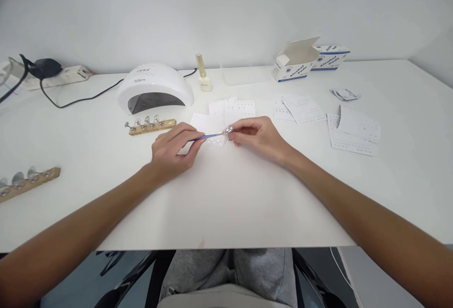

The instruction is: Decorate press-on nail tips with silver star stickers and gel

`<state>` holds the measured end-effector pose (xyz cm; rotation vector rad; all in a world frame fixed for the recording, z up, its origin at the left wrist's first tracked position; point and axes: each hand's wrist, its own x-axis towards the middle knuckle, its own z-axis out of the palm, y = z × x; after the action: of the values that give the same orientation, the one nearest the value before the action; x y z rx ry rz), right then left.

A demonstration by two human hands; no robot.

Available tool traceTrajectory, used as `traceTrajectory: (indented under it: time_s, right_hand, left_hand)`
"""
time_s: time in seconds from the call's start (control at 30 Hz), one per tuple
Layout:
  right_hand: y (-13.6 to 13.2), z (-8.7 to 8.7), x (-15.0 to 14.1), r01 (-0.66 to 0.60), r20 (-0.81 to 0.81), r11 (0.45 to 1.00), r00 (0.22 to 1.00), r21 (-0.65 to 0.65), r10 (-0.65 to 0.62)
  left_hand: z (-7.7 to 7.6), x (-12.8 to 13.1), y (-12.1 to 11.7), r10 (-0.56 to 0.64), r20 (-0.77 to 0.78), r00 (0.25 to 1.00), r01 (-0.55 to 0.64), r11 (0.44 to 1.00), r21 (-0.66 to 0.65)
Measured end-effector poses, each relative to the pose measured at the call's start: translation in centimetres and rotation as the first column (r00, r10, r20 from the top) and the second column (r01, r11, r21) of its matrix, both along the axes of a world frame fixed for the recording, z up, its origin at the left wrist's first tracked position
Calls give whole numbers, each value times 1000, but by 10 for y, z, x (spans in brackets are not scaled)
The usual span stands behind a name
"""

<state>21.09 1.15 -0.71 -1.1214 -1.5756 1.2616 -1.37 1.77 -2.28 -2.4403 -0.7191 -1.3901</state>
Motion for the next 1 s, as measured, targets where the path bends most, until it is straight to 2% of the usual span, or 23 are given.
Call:
traceTrajectory:
  time_s: [0.7,1.0]
  right_hand:
    - [-1,2,0,4,15,1000,1000,4,-4]
    - [-5,-1,-6,117,94,987,987,111,-128]
  left_hand:
    - [-3,-1,1,32,-31,999,-33,999,-6]
    - [1,-1,0,100,-119,988,-91,993,79]
